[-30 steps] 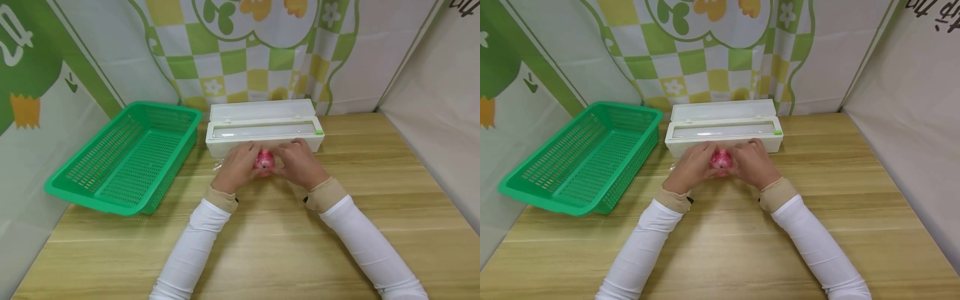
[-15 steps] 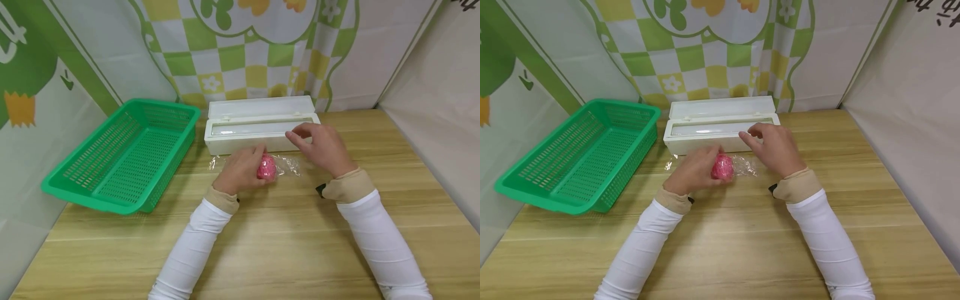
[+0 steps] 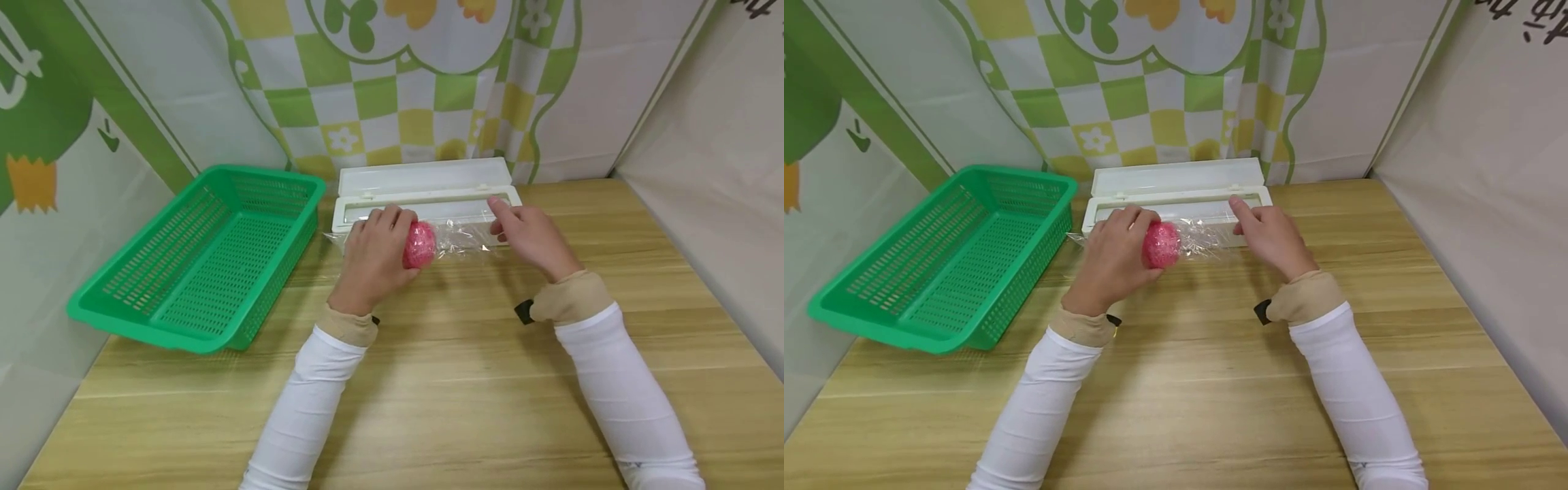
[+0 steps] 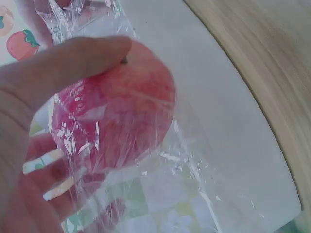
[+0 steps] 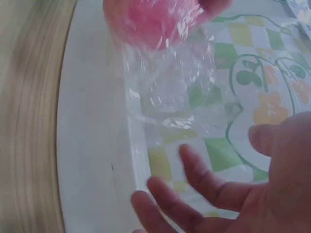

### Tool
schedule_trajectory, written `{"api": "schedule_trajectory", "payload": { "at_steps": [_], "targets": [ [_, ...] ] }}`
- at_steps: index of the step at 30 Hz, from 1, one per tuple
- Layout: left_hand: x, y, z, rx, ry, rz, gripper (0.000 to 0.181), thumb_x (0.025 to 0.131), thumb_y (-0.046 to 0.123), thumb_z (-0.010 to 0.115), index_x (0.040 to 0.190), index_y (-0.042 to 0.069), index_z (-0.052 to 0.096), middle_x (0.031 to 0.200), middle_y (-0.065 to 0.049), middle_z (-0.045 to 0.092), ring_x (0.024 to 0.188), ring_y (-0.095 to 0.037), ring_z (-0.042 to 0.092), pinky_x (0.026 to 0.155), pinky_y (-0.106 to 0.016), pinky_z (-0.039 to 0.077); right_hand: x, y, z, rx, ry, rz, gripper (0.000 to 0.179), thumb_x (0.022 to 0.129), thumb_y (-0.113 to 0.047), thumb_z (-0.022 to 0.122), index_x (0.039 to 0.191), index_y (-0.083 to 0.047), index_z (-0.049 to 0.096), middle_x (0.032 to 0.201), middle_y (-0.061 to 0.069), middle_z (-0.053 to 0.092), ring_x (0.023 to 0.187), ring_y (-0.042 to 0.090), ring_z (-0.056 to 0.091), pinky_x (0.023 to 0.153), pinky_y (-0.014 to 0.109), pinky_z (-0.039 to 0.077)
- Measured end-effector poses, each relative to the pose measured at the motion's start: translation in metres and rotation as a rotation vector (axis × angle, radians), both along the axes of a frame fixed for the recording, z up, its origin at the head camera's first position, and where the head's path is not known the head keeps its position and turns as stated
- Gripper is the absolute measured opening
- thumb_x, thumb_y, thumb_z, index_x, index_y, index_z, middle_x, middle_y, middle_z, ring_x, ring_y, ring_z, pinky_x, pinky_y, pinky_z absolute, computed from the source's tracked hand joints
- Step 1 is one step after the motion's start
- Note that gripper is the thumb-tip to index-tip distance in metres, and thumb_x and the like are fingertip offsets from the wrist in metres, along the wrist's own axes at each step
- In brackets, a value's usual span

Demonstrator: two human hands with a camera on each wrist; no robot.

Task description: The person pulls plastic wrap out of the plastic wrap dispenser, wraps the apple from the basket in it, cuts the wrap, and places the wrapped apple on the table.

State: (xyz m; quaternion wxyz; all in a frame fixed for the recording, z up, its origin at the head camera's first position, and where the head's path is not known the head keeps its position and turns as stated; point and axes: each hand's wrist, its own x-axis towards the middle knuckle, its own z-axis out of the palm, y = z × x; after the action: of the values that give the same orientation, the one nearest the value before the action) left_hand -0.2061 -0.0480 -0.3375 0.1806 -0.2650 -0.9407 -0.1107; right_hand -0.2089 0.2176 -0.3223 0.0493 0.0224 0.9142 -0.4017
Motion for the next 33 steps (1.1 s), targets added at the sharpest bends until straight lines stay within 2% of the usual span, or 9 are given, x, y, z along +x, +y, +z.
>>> {"api": "schedule_trajectory", "payload": {
  "at_steps": [5,10,13,18,21,23,25,28,33],
  "targets": [
    [0.001,0.001,0.002,0.015,0.051,0.036,0.069,0.072,0.033,0.097,0.127,0.010,0.061,0.127,-0.010,0.066,0.121,-0.032,0.062,0.107,-0.053,0.051,-0.002,-0.010,-0.004,-0.198,-0.026,-0.014,0.088,0.105,-0.073,0.031,0.121,0.004,0.069,0.137,0.024,0.067,0.133,0.037,0.062,0.108,0.051,0.047],
    [0.004,0.005,0.000,-0.007,0.069,0.051,0.070,0.071,0.034,0.098,0.126,0.011,0.062,0.125,-0.009,0.066,0.118,-0.031,0.063,0.107,-0.052,0.050,-0.002,-0.024,-0.011,-0.268,0.013,-0.016,0.079,0.107,-0.067,0.037,0.115,0.004,0.071,0.135,0.023,0.069,0.130,0.036,0.065,0.103,0.045,0.048],
    [0.005,0.007,-0.001,-0.013,0.087,0.045,0.068,0.071,0.034,0.097,0.125,0.011,0.062,0.122,-0.009,0.066,0.115,-0.032,0.064,0.106,-0.052,0.051,-0.002,-0.030,-0.018,-0.244,0.140,-0.038,0.068,0.109,-0.057,0.044,0.106,0.005,0.072,0.118,0.024,0.072,0.111,0.032,0.068,0.092,0.040,0.051],
    [0.006,0.009,-0.002,-0.009,0.084,0.037,0.066,0.072,0.037,0.096,0.123,0.012,0.062,0.120,-0.008,0.066,0.113,-0.032,0.065,0.105,-0.052,0.051,-0.005,-0.034,-0.031,-0.085,0.471,-0.125,0.048,0.110,-0.043,0.053,0.091,-0.001,0.065,0.085,0.016,0.069,0.074,0.022,0.059,0.067,0.033,0.043],
    [0.006,0.009,0.000,-0.001,0.069,0.041,0.066,0.072,0.040,0.096,0.123,0.013,0.063,0.121,-0.008,0.068,0.114,-0.032,0.065,0.106,-0.052,0.050,-0.009,-0.034,-0.037,-0.015,0.640,-0.168,0.039,0.109,-0.036,0.058,0.092,-0.001,0.062,0.075,0.014,0.063,0.065,0.023,0.053,0.063,0.033,0.038],
    [0.007,0.009,0.001,0.003,0.066,0.043,0.067,0.072,0.042,0.096,0.123,0.014,0.063,0.122,-0.008,0.068,0.115,-0.032,0.065,0.106,-0.053,0.050,-0.011,-0.033,-0.039,-0.005,0.690,-0.191,0.038,0.109,-0.035,0.058,0.095,0.000,0.062,0.073,0.015,0.061,0.064,0.024,0.052,0.063,0.034,0.037],
    [0.008,0.009,0.003,0.004,0.073,0.041,0.068,0.071,0.042,0.096,0.123,0.013,0.063,0.122,-0.008,0.068,0.114,-0.032,0.065,0.107,-0.053,0.050,-0.011,-0.031,-0.037,-0.010,0.663,-0.218,0.042,0.110,-0.040,0.054,0.099,-0.001,0.063,0.077,0.014,0.062,0.066,0.025,0.052,0.065,0.035,0.037],
    [0.009,0.010,0.005,0.001,0.092,0.035,0.066,0.072,0.042,0.096,0.120,0.011,0.063,0.120,-0.009,0.068,0.113,-0.032,0.066,0.107,-0.053,0.051,-0.008,-0.027,-0.028,-0.063,0.522,-0.250,0.055,0.111,-0.054,0.041,0.110,-0.005,0.066,0.091,0.014,0.069,0.077,0.025,0.060,0.071,0.035,0.039],
    [0.009,0.012,0.004,0.009,0.115,0.031,0.065,0.072,0.040,0.097,0.118,0.010,0.062,0.121,-0.010,0.067,0.110,-0.032,0.065,0.105,-0.052,0.051,0.000,-0.026,-0.011,-0.138,0.349,-0.218,0.070,0.108,-0.066,0.032,0.121,-0.006,0.068,0.108,0.017,0.073,0.094,0.031,0.071,0.076,0.036,0.047]
  ]
}}
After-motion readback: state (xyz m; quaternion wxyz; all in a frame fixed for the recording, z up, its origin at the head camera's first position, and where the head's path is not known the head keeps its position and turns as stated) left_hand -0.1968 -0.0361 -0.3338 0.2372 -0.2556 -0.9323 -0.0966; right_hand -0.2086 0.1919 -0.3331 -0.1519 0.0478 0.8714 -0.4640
